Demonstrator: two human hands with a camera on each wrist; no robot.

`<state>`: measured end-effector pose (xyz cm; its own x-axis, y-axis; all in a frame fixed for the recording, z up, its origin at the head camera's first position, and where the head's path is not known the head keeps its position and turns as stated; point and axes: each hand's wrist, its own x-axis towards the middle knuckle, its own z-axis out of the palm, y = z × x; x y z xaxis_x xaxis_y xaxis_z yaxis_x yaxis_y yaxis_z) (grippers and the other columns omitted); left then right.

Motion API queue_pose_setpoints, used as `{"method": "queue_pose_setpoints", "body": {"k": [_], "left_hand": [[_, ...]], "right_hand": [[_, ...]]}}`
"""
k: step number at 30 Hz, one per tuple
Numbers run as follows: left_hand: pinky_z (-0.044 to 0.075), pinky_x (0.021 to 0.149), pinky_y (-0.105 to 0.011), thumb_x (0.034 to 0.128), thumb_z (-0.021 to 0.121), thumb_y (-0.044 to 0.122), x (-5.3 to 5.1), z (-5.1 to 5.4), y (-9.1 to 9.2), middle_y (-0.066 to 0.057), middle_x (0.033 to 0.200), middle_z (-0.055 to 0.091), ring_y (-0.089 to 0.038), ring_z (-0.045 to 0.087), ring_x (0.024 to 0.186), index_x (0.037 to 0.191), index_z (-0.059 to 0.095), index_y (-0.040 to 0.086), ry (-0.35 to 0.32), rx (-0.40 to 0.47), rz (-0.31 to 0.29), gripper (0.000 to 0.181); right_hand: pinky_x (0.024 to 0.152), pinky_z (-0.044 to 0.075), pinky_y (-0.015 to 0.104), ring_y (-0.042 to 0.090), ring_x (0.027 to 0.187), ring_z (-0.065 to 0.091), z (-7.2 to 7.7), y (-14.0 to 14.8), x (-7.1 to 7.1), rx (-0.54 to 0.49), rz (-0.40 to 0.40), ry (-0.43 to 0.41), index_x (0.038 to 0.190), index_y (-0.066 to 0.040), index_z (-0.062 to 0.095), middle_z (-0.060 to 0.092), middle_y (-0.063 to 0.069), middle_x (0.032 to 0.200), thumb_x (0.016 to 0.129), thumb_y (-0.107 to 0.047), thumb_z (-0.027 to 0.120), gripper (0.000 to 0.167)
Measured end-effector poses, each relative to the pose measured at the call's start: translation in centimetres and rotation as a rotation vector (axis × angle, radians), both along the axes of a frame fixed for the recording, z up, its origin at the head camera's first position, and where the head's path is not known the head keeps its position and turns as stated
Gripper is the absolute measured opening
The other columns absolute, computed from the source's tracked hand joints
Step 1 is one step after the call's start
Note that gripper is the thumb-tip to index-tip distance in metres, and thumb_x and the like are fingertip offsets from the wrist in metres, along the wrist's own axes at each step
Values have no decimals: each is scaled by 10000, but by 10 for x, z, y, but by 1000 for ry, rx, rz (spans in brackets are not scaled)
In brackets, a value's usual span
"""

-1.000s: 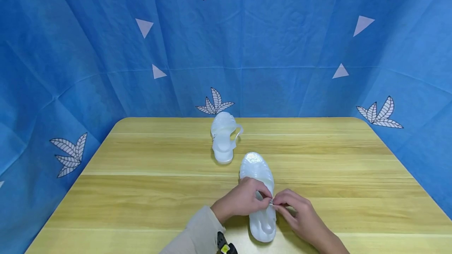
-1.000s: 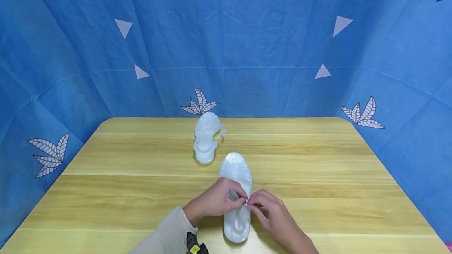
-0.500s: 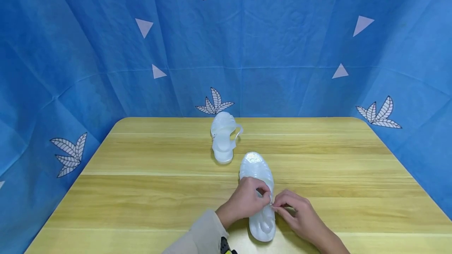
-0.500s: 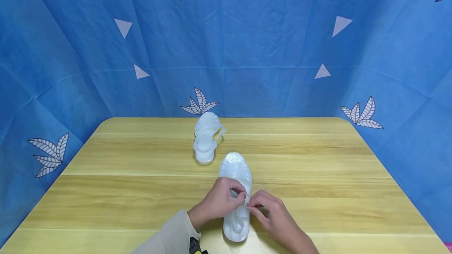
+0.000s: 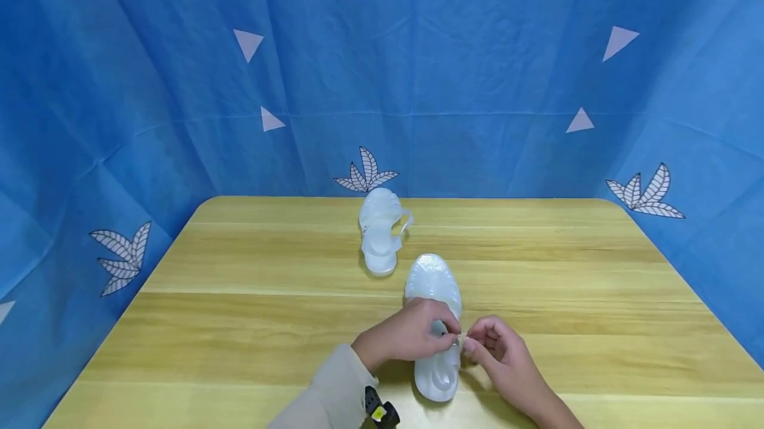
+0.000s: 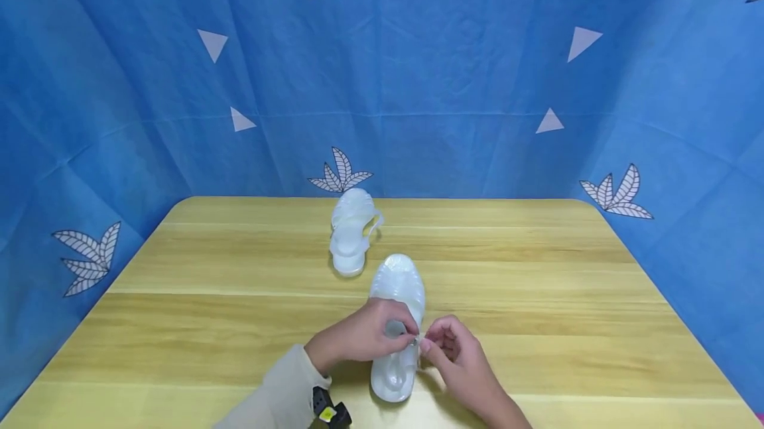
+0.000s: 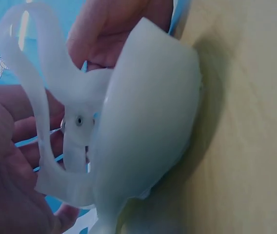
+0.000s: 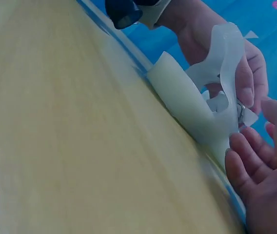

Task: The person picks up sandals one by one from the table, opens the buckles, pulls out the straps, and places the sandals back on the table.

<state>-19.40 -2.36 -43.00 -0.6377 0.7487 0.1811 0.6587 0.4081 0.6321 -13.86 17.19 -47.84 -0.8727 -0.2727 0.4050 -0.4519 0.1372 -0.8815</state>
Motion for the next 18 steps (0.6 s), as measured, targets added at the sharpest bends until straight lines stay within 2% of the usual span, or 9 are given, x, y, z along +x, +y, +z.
{"method": "queue_pose_setpoints", "body": {"k": [4,9,14,18], "left_hand": [[419,857,-174,865,622,124,-1,2,-2,91,923,669,28,567,866,952,725,133,42,-70,-2,135],[362,954,-321,892,582,149,-4,6,-8,117,965,666,17,569,934,987,718,159,60,-143,30,166],[328,871,-305,884,554,73,-5,12,-14,88,1012,681,-22,588,980,1030,719,140,30,-222,64,230],[312,810,-292,859,589,96,-5,15,-16,93,989,681,-41,598,958,996,737,160,57,-289,84,213]], "right_hand": [[586,529,296,117,698,606,3,-2,-1,-27,7,-127,1028,86,521,598,130,842,925,20,528,123],[574,523,281,82,670,592,4,-5,-4,27,-41,-201,990,56,586,616,59,831,905,-42,592,130],[570,516,265,68,659,582,6,-6,-5,42,-44,-219,982,72,607,623,67,816,892,-50,614,151],[586,518,260,69,662,579,7,-5,-4,39,-32,-291,980,76,604,611,43,810,895,-85,620,183]]}}
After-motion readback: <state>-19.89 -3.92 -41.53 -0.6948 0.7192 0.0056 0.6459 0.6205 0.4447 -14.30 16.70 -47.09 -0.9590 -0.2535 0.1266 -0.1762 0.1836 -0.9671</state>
